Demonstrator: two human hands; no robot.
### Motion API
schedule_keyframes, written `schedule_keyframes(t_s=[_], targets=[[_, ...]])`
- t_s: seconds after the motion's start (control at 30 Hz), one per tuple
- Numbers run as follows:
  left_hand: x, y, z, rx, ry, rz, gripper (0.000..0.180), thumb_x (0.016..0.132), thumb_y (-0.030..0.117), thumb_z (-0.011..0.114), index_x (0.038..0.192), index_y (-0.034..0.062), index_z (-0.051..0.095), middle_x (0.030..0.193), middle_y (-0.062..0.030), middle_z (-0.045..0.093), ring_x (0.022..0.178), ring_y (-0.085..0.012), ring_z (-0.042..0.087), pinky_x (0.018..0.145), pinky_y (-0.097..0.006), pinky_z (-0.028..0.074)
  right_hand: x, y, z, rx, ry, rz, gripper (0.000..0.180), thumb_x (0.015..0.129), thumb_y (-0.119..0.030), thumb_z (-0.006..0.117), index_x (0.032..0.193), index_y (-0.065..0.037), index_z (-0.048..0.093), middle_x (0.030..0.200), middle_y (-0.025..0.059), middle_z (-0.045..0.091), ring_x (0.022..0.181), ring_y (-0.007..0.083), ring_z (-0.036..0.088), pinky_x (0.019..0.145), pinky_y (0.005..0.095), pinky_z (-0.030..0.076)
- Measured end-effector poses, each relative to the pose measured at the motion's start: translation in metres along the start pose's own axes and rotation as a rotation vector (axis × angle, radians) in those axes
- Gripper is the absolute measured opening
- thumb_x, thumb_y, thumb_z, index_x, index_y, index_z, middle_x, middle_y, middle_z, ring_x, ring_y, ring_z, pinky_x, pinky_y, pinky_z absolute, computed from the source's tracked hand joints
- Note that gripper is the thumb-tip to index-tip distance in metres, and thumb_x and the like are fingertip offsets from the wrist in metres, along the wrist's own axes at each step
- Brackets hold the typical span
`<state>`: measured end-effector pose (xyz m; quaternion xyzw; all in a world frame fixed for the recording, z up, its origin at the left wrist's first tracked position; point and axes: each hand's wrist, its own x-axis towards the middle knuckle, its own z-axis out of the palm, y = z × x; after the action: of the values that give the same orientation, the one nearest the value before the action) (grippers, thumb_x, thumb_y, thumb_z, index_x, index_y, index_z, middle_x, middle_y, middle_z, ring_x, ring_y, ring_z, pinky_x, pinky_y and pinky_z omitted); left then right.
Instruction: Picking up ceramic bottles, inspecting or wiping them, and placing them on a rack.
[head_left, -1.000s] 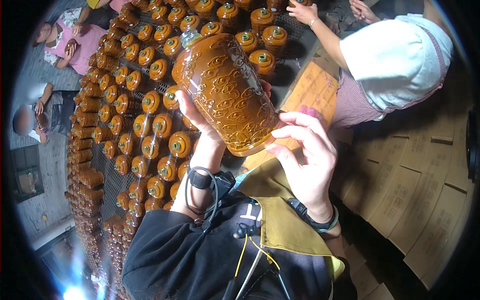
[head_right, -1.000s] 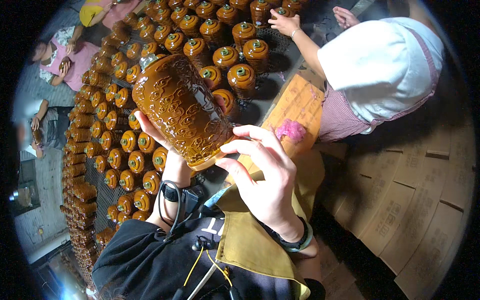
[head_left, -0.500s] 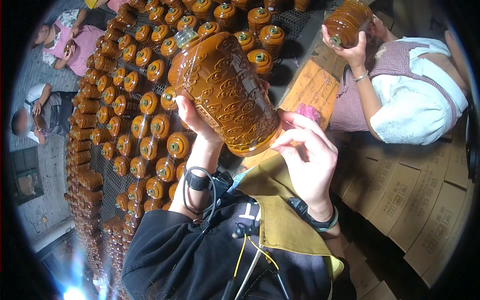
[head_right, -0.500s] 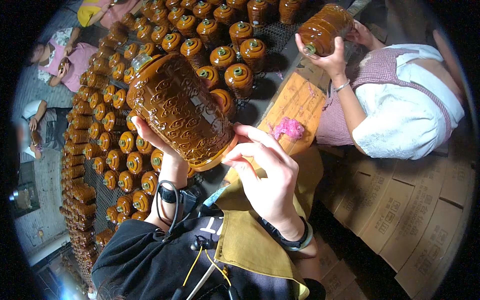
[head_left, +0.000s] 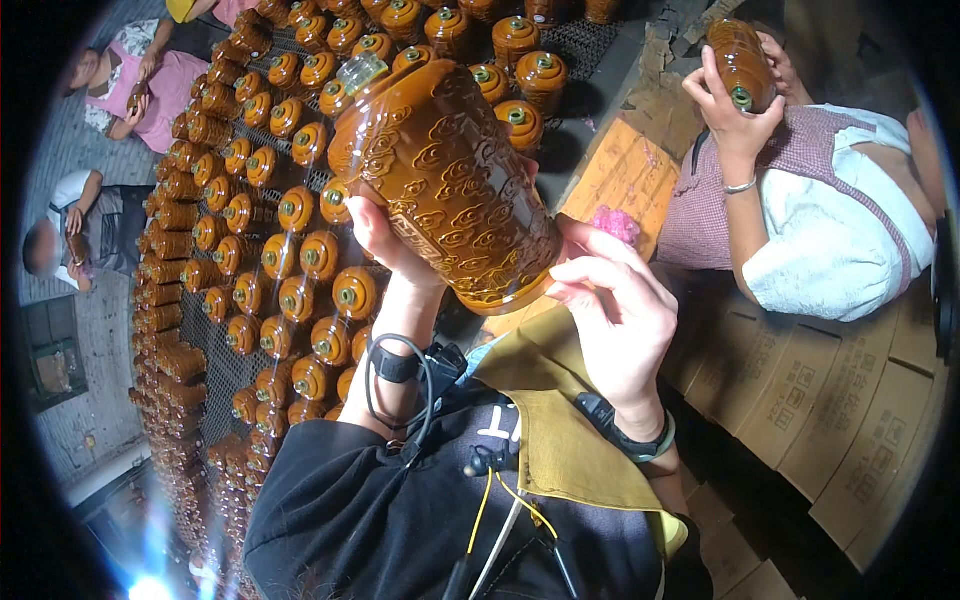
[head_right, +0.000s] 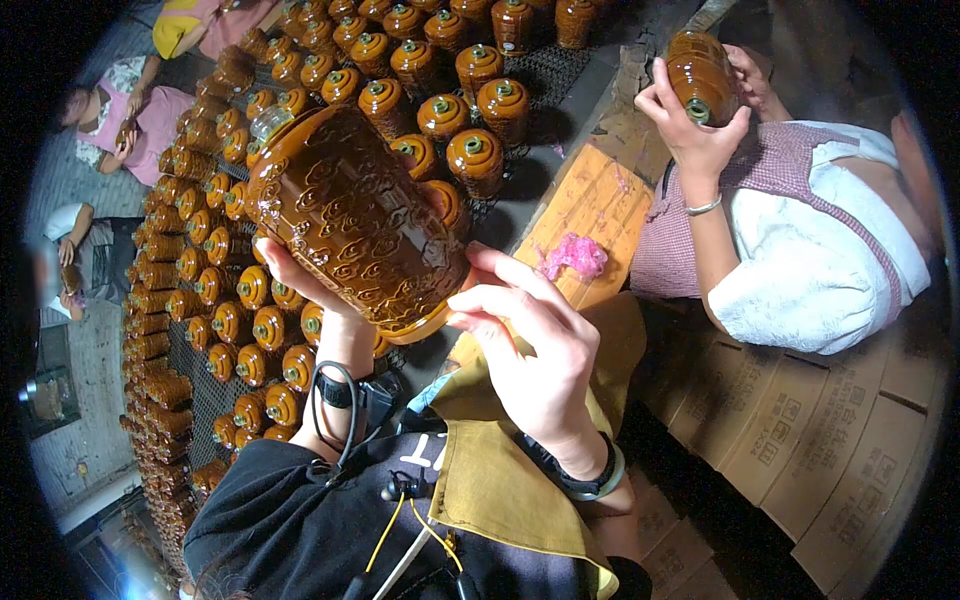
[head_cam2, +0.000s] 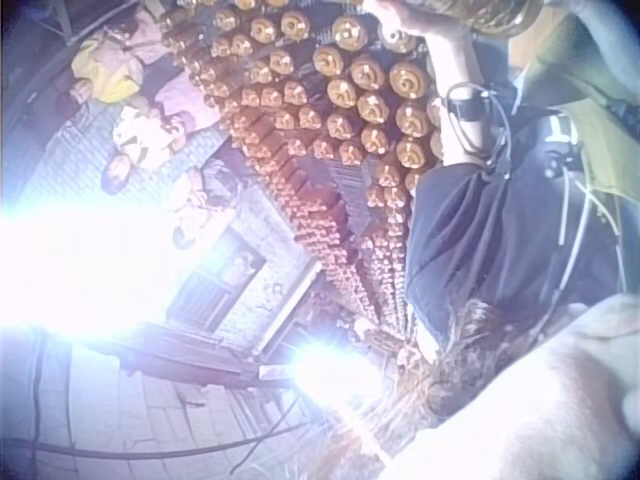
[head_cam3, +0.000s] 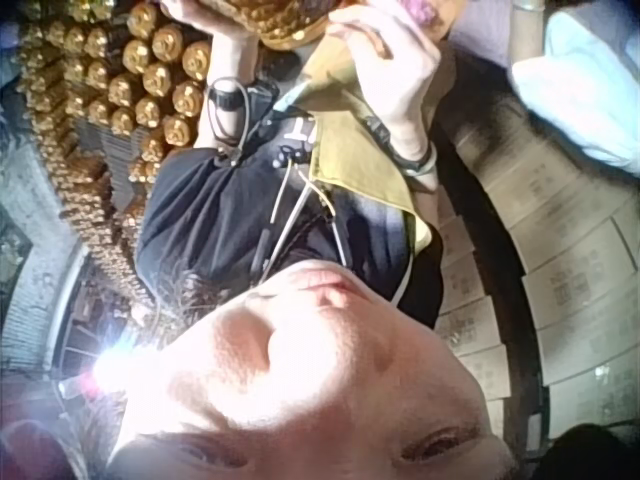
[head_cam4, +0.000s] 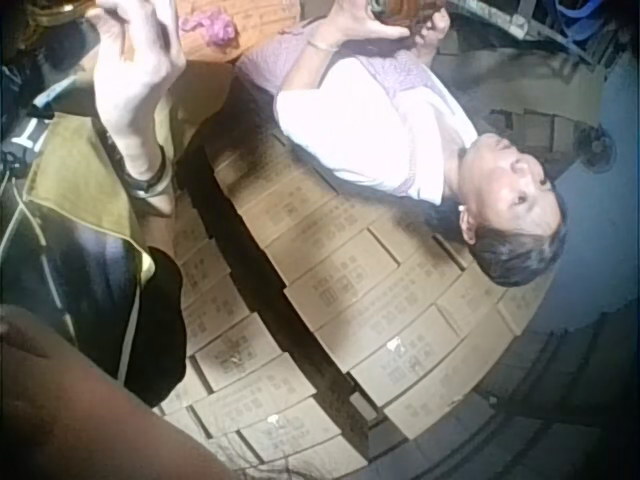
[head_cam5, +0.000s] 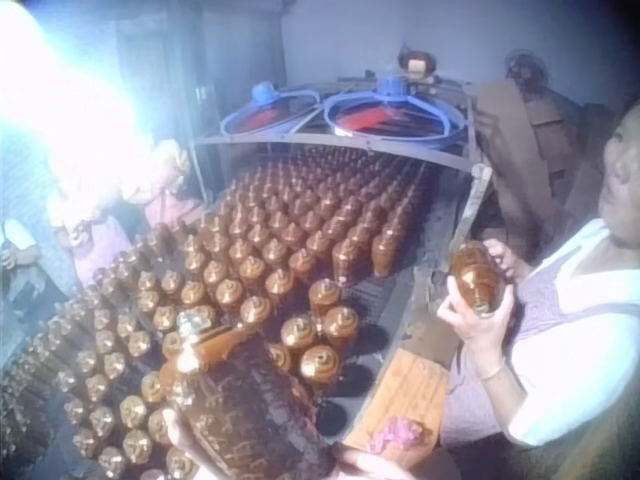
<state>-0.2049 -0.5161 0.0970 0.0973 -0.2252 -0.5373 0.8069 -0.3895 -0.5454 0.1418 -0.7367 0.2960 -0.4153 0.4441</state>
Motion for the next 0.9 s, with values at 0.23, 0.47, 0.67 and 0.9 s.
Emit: schedule_keyframes(t_s=[0.23, 0.47, 0.67, 0.9], targets=[[-0.001, -0.001, 0.011, -0.218, 0.027, 0.021, 0.109, 0.076, 0.082, 0.042, 0.149, 0.0043, 0.024, 0.137, -0.0265, 0.046, 0.117, -0.0447, 0.055, 0.097, -0.056, 0.049, -0.002, 0.001, -0.002, 0.009, 0.035, 0.013, 0.020, 0.073, 0.009, 0.072, 0.089, -0.002, 0.069, 0.112, 0.0179, 0.068, 0.094, 0.0250, 0.069, 0.081, 0.0322, 0.056], [-0.001, -0.002, 0.013, -0.274, 0.014, 0.028, 0.107, 0.076, 0.081, 0.044, 0.149, 0.0044, 0.024, 0.138, -0.0266, 0.045, 0.118, -0.0447, 0.055, 0.098, -0.056, 0.049, 0.002, 0.001, -0.010, -0.028, -0.032, -0.036, 0.020, 0.073, 0.009, 0.072, 0.089, -0.002, 0.067, 0.111, 0.0188, 0.068, 0.092, 0.0246, 0.070, 0.080, 0.0318, 0.056], [-0.001, -0.001, 0.009, -0.140, 0.009, -0.002, 0.107, 0.076, 0.080, 0.045, 0.149, 0.0044, 0.024, 0.138, -0.0268, 0.045, 0.117, -0.0450, 0.055, 0.098, -0.056, 0.048, 0.013, -0.005, -0.020, -0.011, -0.143, 0.020, 0.021, 0.074, 0.011, 0.070, 0.091, -0.001, 0.065, 0.110, 0.0172, 0.065, 0.089, 0.0249, 0.069, 0.076, 0.0310, 0.056], [0.004, -0.003, 0.002, 0.012, 0.054, -0.006, 0.102, 0.079, 0.076, 0.045, 0.148, 0.0022, 0.027, 0.136, -0.0253, 0.048, 0.117, -0.0444, 0.055, 0.099, -0.056, 0.048, 0.020, 0.004, -0.014, -0.211, -0.239, -0.130, 0.022, 0.079, 0.012, 0.059, 0.096, -0.001, 0.060, 0.096, 0.0105, 0.051, 0.080, 0.0214, 0.059, 0.071, 0.0320, 0.051]])
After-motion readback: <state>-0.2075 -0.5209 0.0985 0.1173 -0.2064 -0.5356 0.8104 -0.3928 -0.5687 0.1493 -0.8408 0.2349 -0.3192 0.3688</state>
